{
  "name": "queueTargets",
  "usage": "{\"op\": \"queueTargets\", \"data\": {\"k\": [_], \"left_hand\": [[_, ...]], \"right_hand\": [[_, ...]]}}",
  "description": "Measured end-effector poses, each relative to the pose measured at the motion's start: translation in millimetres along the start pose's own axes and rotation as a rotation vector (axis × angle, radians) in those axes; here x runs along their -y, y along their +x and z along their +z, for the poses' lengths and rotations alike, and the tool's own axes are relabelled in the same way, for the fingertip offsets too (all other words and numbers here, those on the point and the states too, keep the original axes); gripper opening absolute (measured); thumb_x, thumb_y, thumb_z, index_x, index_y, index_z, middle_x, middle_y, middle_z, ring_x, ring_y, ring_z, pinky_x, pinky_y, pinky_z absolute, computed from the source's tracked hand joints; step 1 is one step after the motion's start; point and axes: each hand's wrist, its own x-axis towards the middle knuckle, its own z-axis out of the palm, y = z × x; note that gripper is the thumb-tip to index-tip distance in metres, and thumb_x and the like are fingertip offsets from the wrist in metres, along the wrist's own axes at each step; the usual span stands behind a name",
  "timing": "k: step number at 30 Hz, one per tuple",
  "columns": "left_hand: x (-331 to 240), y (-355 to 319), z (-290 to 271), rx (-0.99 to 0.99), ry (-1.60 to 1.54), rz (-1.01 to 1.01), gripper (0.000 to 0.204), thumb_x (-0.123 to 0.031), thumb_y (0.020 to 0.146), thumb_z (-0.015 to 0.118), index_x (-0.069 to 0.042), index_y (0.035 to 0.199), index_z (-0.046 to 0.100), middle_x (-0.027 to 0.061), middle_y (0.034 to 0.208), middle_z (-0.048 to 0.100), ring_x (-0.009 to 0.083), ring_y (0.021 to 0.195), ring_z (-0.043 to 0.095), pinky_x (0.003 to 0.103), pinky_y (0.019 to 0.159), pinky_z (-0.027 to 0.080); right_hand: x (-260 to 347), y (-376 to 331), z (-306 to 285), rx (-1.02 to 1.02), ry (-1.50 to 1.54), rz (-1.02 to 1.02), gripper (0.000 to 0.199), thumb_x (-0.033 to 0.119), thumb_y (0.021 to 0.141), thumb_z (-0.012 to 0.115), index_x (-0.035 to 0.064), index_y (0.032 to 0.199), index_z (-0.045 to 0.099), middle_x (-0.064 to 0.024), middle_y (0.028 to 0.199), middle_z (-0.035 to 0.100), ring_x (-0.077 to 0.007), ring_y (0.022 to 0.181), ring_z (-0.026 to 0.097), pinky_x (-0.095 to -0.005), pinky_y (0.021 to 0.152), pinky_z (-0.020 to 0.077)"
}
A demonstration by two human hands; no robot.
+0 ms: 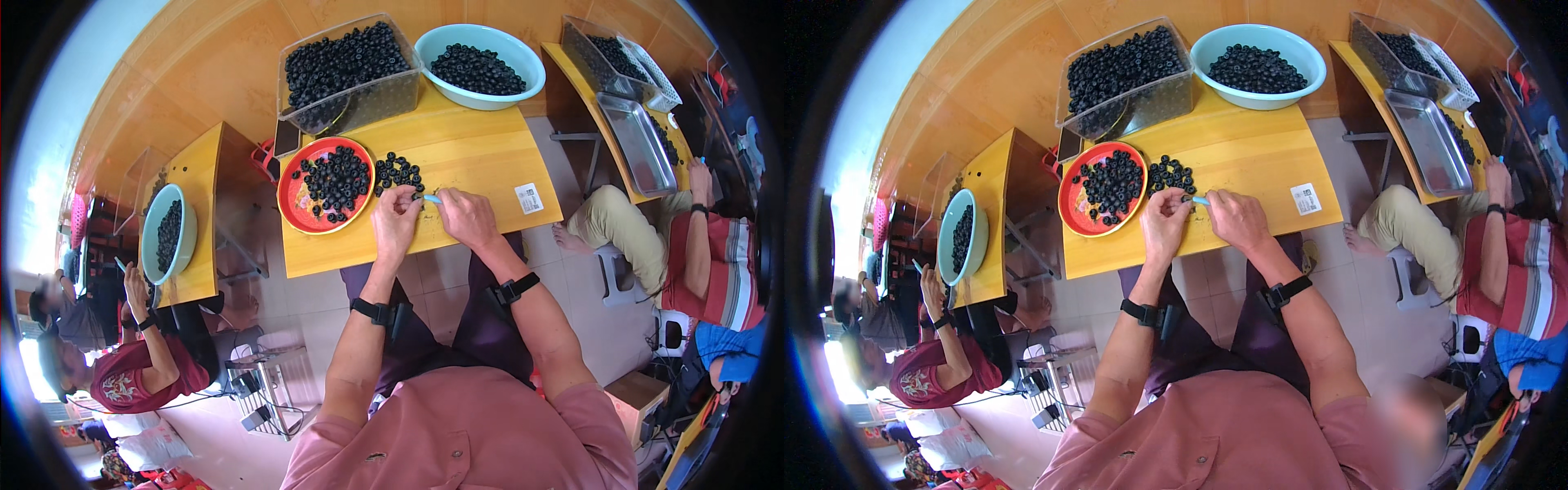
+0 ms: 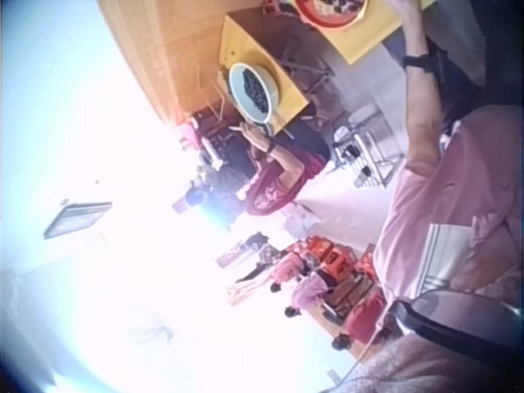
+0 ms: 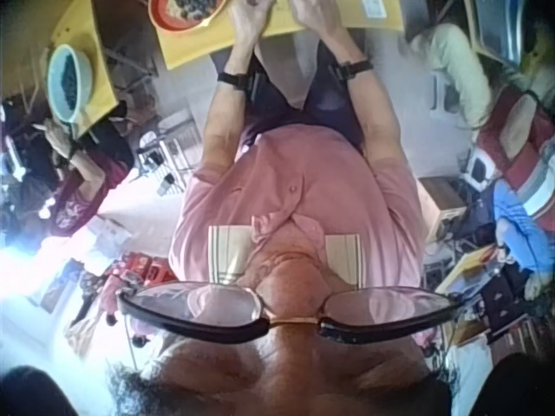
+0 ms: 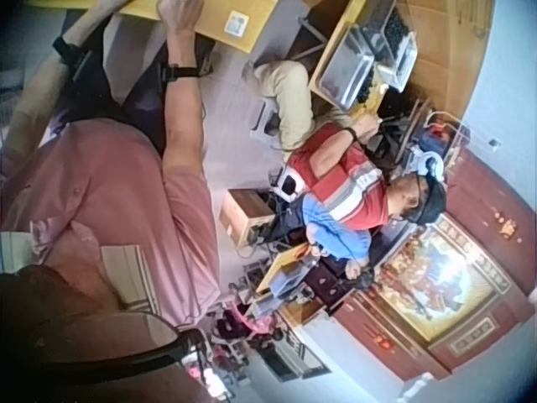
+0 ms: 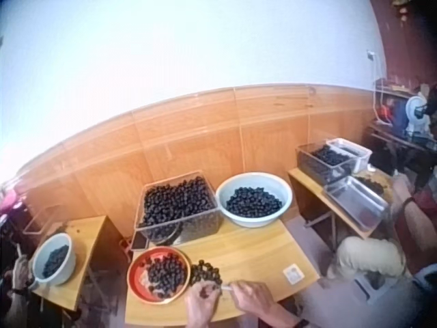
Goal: Sorting small black plastic or rubber parts from a pile into containers.
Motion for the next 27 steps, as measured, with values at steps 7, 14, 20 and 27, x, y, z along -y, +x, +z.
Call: {"op": "queueTargets", "data": {"k": [7,14,20,27], "left_hand": [[3,2,0,0.019,-0.012,-0.018,0.026,0.001,0.085,0.078,0.001,0.109,0.069,0.0044,0.093,0.071,0.0088,0.081,0.066,0.025,0.076,0.056],[1,2,1,0.051,-0.059,-0.032,0.027,0.004,0.086,0.077,0.001,0.111,0.067,0.0048,0.095,0.070,0.0093,0.083,0.066,0.024,0.077,0.056],[3,2,0,0.060,-0.184,-0.100,0.028,0.006,0.086,0.076,0.001,0.111,0.064,0.0030,0.095,0.067,0.0086,0.082,0.065,0.023,0.076,0.055],[9,0,-3,0.026,-0.328,-0.080,0.029,0.003,0.086,0.078,0.002,0.112,0.065,0.0041,0.095,0.068,0.0094,0.082,0.067,0.024,0.077,0.056]], "right_hand": [[2,1,-1,0.000,-0.019,-0.011,0.012,0.014,0.093,0.063,0.0033,0.087,0.062,-0.0131,0.075,0.064,-0.0315,0.067,0.069,-0.0429,0.057,0.0551],[-1,0,1,0.016,-0.035,-0.014,0.011,0.013,0.093,0.063,0.0031,0.089,0.062,-0.0132,0.075,0.064,-0.0312,0.067,0.069,-0.0430,0.057,0.0552],[-2,1,3,0.038,-0.053,0.008,0.010,0.014,0.093,0.063,0.0047,0.090,0.062,-0.0127,0.074,0.064,-0.0311,0.067,0.070,-0.0432,0.058,0.0554],[-3,2,5,0.035,-0.129,0.082,0.011,0.017,0.095,0.063,0.0068,0.090,0.061,-0.0110,0.074,0.065,-0.0305,0.068,0.070,-0.0440,0.058,0.0563]]}}
